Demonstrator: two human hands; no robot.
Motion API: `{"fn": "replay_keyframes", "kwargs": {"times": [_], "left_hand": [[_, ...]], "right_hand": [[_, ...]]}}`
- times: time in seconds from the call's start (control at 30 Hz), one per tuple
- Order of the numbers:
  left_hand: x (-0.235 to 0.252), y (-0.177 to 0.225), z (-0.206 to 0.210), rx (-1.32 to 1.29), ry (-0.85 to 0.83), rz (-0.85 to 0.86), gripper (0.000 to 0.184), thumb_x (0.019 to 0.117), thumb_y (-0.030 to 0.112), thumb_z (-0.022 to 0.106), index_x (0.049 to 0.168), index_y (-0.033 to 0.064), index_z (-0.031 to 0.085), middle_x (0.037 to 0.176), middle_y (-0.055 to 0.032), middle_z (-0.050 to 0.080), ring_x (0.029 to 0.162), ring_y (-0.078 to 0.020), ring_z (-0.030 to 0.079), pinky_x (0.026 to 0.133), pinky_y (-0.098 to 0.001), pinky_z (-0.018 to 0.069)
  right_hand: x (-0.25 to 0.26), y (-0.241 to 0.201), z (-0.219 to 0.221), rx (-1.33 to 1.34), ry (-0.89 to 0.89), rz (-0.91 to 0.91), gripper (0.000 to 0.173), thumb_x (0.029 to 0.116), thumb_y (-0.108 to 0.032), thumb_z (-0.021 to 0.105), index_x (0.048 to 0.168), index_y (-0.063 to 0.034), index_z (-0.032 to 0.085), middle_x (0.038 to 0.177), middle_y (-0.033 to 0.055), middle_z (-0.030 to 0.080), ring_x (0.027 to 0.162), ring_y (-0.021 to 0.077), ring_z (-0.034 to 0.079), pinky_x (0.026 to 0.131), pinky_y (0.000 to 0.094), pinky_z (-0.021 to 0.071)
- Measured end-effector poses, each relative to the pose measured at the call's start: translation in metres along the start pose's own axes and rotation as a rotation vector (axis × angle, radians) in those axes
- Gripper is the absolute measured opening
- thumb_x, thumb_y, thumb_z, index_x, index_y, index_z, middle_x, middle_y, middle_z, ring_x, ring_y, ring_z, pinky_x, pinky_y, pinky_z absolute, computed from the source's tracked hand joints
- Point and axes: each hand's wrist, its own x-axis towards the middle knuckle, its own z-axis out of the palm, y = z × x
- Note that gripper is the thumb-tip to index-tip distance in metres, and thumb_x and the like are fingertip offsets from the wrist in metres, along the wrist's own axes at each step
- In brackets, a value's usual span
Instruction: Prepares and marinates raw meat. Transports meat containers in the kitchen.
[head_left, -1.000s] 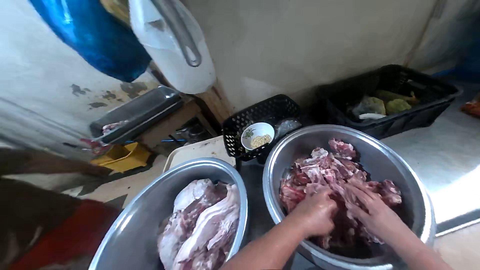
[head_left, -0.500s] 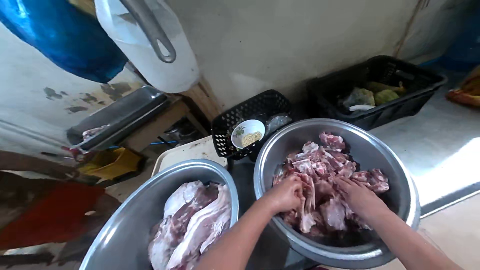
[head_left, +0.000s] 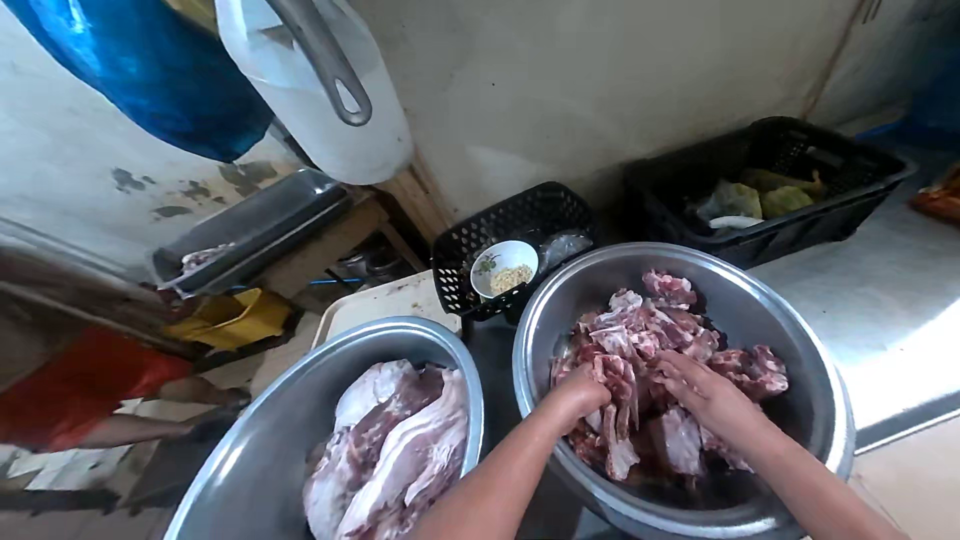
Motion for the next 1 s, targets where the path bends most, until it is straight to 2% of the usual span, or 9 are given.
{"fn": "replay_keyframes", "kwargs": {"times": [0.07,0.17,0.27,0.43,0.53,0.63,0.83,0.93,1.0], "left_hand": [[-0.006,0.0,0.001,0.014,-0.024,0.122,0.069,0.0858,0.006,0.067,0.152,0.0105,0.046,0.141,-0.0183,0.057,0.128,-0.0298,0.057,0.104,-0.0528,0.048],[-0.016,0.004,0.002,0.071,-0.08,0.233,0.077,0.0879,0.005,0.064,0.159,0.0127,0.036,0.152,-0.0164,0.049,0.138,-0.0265,0.05,0.112,-0.048,0.0431],[-0.014,-0.001,0.0,0.087,-0.123,0.264,0.079,0.088,0.006,0.064,0.161,0.0138,0.034,0.156,-0.0148,0.045,0.141,-0.0244,0.047,0.115,-0.0458,0.0411],[-0.01,-0.007,-0.002,0.118,-0.173,0.369,0.074,0.0861,0.004,0.062,0.156,0.0188,0.045,0.156,-0.0073,0.048,0.14,-0.0178,0.049,0.114,-0.0424,0.0433],[-0.02,0.002,-0.001,0.233,-0.229,0.447,0.059,0.0895,-0.003,0.056,0.144,0.0178,0.06,0.148,-0.0046,0.057,0.135,-0.0155,0.054,0.113,-0.0403,0.0442],[-0.017,0.002,0.0,0.252,-0.261,0.439,0.056,0.0897,-0.003,0.057,0.142,0.0166,0.062,0.146,-0.0051,0.058,0.135,-0.0149,0.054,0.113,-0.0394,0.0441],[-0.002,0.008,-0.003,0.134,-0.272,0.352,0.053,0.0887,0.0,0.059,0.14,0.0149,0.063,0.142,-0.0081,0.06,0.126,-0.0177,0.059,0.104,-0.0419,0.0494],[0.001,0.008,-0.004,0.012,-0.263,0.323,0.051,0.086,0.0,0.06,0.136,0.0115,0.064,0.128,-0.0097,0.065,0.104,-0.0153,0.062,0.084,-0.0363,0.0525],[0.001,0.008,-0.005,-0.087,-0.27,0.311,0.052,0.0836,-0.001,0.059,0.135,0.0084,0.063,0.124,-0.0099,0.065,0.1,-0.0144,0.063,0.082,-0.0346,0.054]], "right_hand": [[0.002,0.003,-0.001,0.1,-0.014,-0.013,0.056,0.1056,-0.034,0.054,0.157,-0.0161,0.042,0.156,0.0148,0.046,0.141,0.0293,0.049,0.117,0.0482,0.0398],[0.005,0.006,0.0,0.139,-0.137,-0.035,0.07,0.1008,-0.037,0.062,0.162,-0.0189,0.033,0.164,0.013,0.035,0.148,0.029,0.039,0.119,0.0488,0.0368],[0.002,-0.002,-0.002,0.128,-0.236,-0.01,0.078,0.0983,-0.038,0.067,0.163,-0.0186,0.029,0.166,0.0155,0.029,0.147,0.0326,0.04,0.116,0.0511,0.0406],[0.008,0.002,0.003,0.04,-0.228,-0.057,0.079,0.0956,-0.041,0.07,0.162,-0.0182,0.033,0.164,0.0138,0.035,0.149,0.03,0.037,0.121,0.0515,0.0325],[0.004,0.0,0.004,0.007,-0.285,-0.107,0.091,0.0839,-0.042,0.082,0.159,-0.0167,0.037,0.16,0.0169,0.04,0.146,0.0348,0.041,0.118,0.0579,0.0347],[-0.001,-0.012,0.006,-0.102,-0.371,-0.08,0.075,0.0902,-0.037,0.075,0.156,-0.0177,0.044,0.147,0.0172,0.055,0.135,0.0348,0.053,0.112,0.0598,0.0408],[0.01,-0.008,0.004,-0.023,-0.344,0.038,0.063,0.0926,-0.018,0.067,0.153,-0.018,0.048,0.147,0.0154,0.056,0.135,0.0325,0.053,0.112,0.0564,0.0419],[0.01,-0.011,-0.003,0.079,-0.325,0.095,0.063,0.0902,-0.011,0.068,0.15,-0.0177,0.05,0.142,0.0156,0.059,0.132,0.033,0.055,0.109,0.0575,0.0437],[0.008,-0.011,-0.007,0.186,-0.286,0.105,0.061,0.088,-0.005,0.069,0.146,-0.0181,0.055,0.139,0.0128,0.06,0.128,0.0283,0.058,0.106,0.0528,0.0468]]}}
